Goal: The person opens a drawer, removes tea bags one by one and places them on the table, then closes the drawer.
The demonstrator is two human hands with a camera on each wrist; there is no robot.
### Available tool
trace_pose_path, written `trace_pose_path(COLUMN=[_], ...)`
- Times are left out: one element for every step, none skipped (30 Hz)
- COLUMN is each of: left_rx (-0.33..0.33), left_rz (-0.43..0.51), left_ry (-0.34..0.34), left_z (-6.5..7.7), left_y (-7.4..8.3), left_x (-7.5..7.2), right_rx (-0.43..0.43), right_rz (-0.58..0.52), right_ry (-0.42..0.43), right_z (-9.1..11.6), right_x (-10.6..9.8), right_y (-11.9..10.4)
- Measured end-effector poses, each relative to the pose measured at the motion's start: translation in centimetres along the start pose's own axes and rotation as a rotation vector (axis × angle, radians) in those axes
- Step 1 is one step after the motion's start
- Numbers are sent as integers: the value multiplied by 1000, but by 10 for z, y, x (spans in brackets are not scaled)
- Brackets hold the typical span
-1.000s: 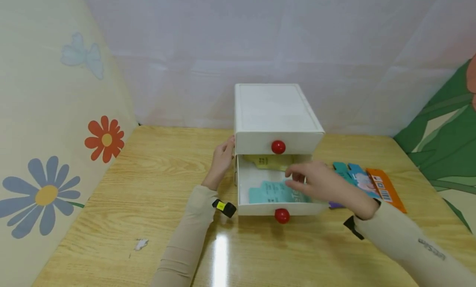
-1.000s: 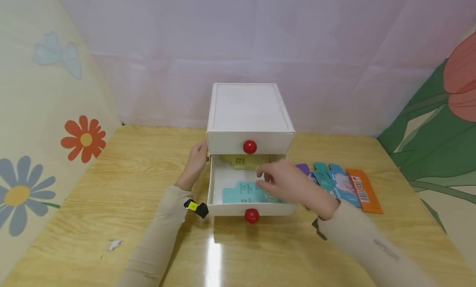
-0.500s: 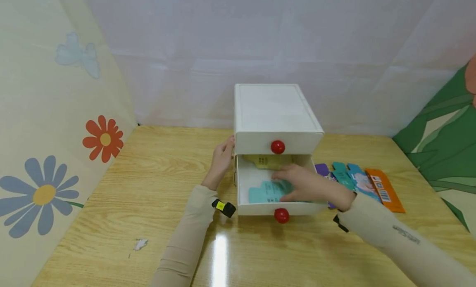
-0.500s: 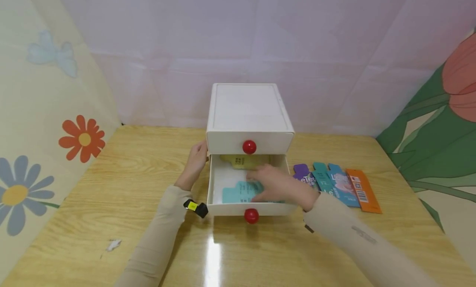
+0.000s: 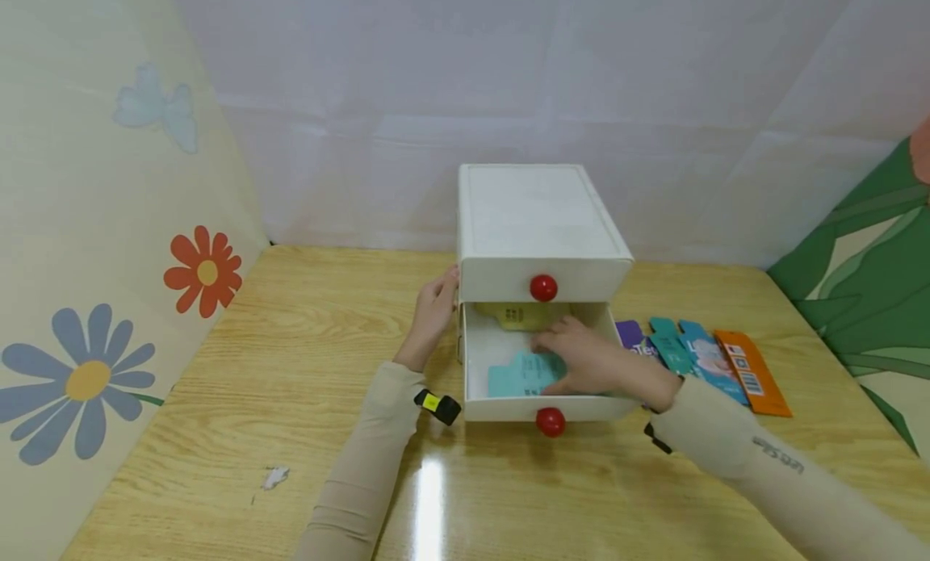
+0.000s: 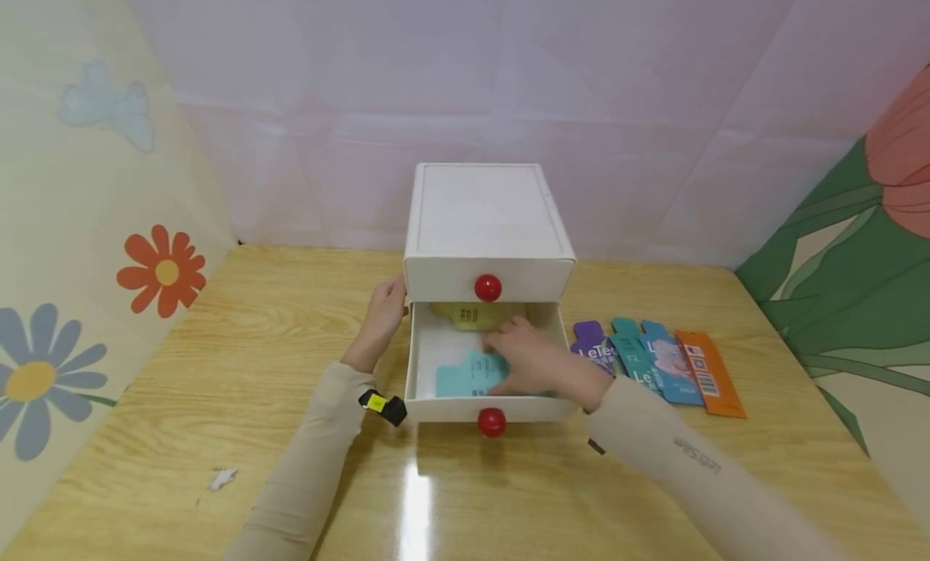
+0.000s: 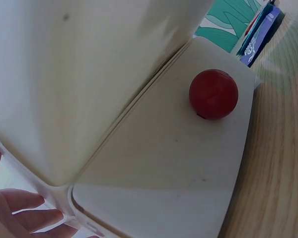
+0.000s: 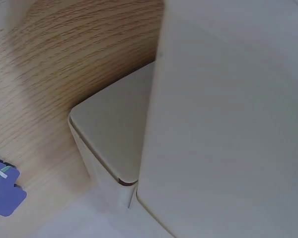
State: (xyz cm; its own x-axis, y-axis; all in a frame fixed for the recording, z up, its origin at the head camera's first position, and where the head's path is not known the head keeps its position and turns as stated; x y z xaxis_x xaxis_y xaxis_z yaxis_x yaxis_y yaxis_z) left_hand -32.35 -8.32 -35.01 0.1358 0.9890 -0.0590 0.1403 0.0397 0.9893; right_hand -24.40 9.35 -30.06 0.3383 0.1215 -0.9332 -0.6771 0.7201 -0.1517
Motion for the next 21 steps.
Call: trace_pose_path(left_rx=[2, 4, 8, 11, 14, 17, 17, 18, 18, 17, 17, 19, 17, 19, 16, 15, 13, 12, 9, 8, 5], left_rz=[-1, -5, -6, -7, -9, -11, -10, -11, -13, -14, -18, -19, -18, -18, -17, -15, -12, -10, -7, -4, -3], left_ry=[-6, -12, -19, -22, -25, -28, -27, -27, -25, -25, -27, -29, -31, -29, -26, -26, -26, -25, -22, -19, -20], left_z=[0, 0, -1, -1, -1, -1, -1, -1, -1, -1, -1, -1, -1, -1, -1, -1, -1, -1, -2, -2, -2], left_y=[0, 0, 0, 0, 0, 0, -1, -1, -1, -1, -1, -1, -1, -1, -1, -1, -1, -1, -2, -2, -2], left_x=[0, 1, 1, 1, 1, 1, 1, 1, 1, 1, 1, 1, 1, 1, 1, 1, 1, 0, 0, 0, 0], right_rx=[-1, -3, -8, -14, -23, -28, -41, -49, -57, -63, -67, -69, -72, -70, -71, -67, -62, -54, -48, -43, -43], right_rz=[-7, -16, -28, -40, -55, -70, -78, -91, -99, -107, -116, -118, -123, -123, -123, -128, -128, -130, -133, -134, -138], right_ry=[11, 21, 28, 37, 39, 38, 37, 27, 19, 13, 1, -4, -6, -5, 2, 7, 16, 28, 42, 59, 78], right_z=[1, 1, 2, 3, 4, 4, 5, 5, 6, 7, 7, 8, 9, 10, 11, 12, 13, 14, 16, 17, 19], right_x=[-1, -1, -2, -3, -3, -4, -4, -4, -4, -5, -5, -5, -6, -7, -8, -10, -11, -13, -15, -18, -20], right_y=[0, 0, 0, 0, 0, -1, -1, -2, -3, -3, -4, -5, -5, -6, -6, -6, -6, -6, -6, -5, -5])
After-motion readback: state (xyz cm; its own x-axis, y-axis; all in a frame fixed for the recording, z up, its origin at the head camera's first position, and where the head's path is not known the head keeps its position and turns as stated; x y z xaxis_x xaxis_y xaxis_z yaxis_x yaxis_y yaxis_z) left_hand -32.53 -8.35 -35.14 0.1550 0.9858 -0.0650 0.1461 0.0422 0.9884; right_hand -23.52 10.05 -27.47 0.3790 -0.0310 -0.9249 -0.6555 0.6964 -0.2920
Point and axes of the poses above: each hand's wrist, its own z-axis away from the middle knuckle, its own x-axis out of the palm, y = z × x, the point moved 7 cm from there along -z, towards the middle knuckle, and after that the axes turned 13 degrees about -y, right-handed, at the moved point
